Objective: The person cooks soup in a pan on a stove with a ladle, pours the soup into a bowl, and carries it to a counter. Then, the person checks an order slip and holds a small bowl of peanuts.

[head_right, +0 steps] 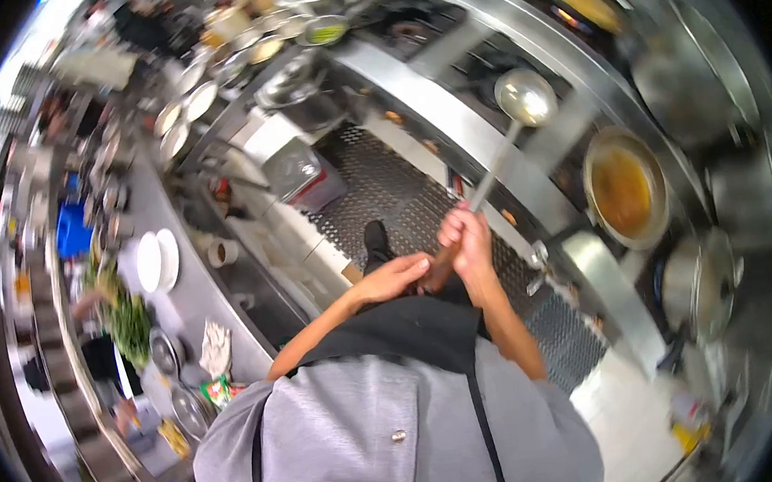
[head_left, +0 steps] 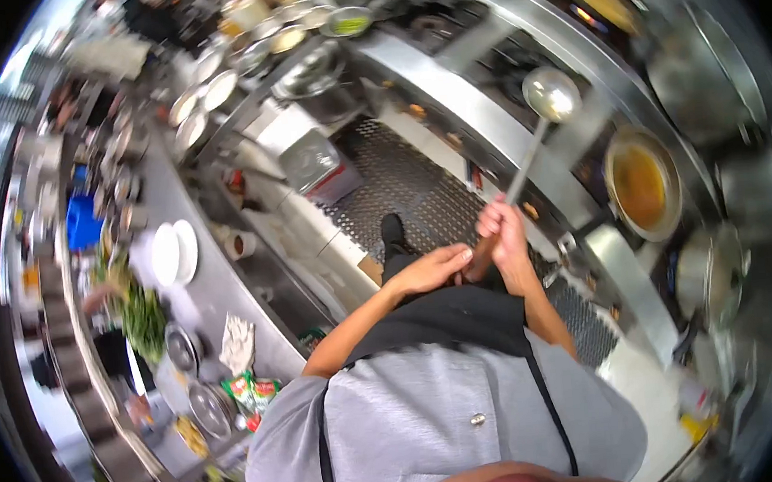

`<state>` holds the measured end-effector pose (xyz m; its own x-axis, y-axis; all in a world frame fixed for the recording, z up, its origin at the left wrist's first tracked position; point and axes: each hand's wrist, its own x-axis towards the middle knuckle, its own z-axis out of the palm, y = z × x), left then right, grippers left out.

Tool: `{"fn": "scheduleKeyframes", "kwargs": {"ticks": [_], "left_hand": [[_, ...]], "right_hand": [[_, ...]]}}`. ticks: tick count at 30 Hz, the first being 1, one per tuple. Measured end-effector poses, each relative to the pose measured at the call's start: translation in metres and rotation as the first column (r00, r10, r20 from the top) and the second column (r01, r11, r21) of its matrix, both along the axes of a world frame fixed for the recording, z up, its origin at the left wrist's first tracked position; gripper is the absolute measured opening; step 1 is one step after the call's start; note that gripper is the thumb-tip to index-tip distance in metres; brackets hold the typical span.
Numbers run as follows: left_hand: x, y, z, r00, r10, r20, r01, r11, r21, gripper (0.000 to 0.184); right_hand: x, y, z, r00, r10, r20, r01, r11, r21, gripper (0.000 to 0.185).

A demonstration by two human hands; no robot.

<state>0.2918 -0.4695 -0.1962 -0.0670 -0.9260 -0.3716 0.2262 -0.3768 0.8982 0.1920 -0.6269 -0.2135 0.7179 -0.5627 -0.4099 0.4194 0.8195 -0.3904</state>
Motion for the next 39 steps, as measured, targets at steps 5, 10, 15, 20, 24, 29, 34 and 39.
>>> {"fn": "scheduleKeyframes", "kwargs": {"ticks": [5,10,15,20,24,29,34,39], "left_hand": [[0.035,0.045,-0.004,0.93,0.208,0.304,-0.262,0.953,0.15,0.062],[0.06,0.078,0.0,0.861,0.368,0.35,-0.45,0.873,0.191,0.067],[0.069,0.102,-0.012,0.814,0.484,0.321,-0.552,0.816,0.169,0.067],[0.085,0.128,0.0,0.81,0.468,0.353,-0.555,0.806,0.206,0.065],[0.139,0.166,-0.007,0.698,0.626,0.347,-0.705,0.684,0.186,0.061],[0.206,0.201,0.025,0.45,0.808,0.381,-0.891,0.436,0.127,0.061],[0.267,0.209,0.01,0.512,0.786,0.345,-0.858,0.481,0.177,0.055],[0.314,0.215,-0.009,0.591,0.734,0.335,-0.806,0.554,0.207,0.06]], "right_hand": [[0.001,-0.011,-0.023,0.984,0.153,-0.093,-0.165,0.978,-0.131,0.02],[0.007,-0.013,-0.03,0.987,0.162,-0.011,-0.162,0.986,-0.036,0.009],[0.023,-0.011,-0.02,0.983,0.186,-0.007,-0.186,0.981,-0.056,0.007],[0.042,-0.016,-0.026,0.983,0.179,-0.053,-0.183,0.979,-0.087,0.008],[0.06,-0.033,-0.037,0.986,0.145,-0.077,-0.151,0.986,-0.074,0.003],[0.096,-0.055,-0.041,0.989,0.096,-0.108,-0.105,0.991,-0.078,0.023],[0.159,-0.034,-0.007,0.949,-0.066,-0.307,0.005,0.981,-0.196,0.03],[0.199,-0.052,-0.021,0.969,-0.101,-0.228,0.066,0.986,-0.156,0.03]]}}
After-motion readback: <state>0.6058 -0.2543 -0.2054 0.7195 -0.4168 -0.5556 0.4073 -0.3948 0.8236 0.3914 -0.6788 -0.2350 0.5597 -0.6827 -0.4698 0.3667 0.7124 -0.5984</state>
